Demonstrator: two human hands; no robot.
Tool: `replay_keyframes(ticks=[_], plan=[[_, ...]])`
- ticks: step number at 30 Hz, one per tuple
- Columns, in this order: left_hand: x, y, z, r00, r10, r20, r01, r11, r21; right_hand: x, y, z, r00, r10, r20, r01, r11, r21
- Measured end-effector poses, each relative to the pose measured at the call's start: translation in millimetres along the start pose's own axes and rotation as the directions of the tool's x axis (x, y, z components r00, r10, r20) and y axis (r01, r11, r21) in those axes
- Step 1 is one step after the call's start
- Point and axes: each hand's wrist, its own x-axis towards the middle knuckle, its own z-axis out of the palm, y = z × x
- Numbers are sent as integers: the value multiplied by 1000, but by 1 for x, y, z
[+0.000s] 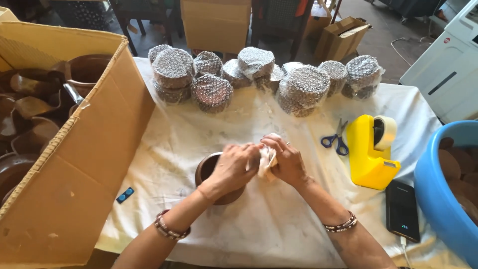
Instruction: Cleaning wooden bowls with a cloth and preparing them for packing in bubble wrap.
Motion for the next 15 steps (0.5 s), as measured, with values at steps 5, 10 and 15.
replay_keyframes(ticks=[5, 10, 15], plan=[[-22, -16, -45, 981, 10, -195, 37, 971, 236, 0, 28, 9, 979, 193, -62, -201, 967, -157], [-49, -49, -62, 887, -460, -39, 458, 866, 201, 4, 17, 3, 975, 206, -88, -209, 977, -31], [-42, -54, -47, 847, -530, -40, 531, 840, 110, 14, -9, -7, 991, -80, 108, 86, 995, -46]])
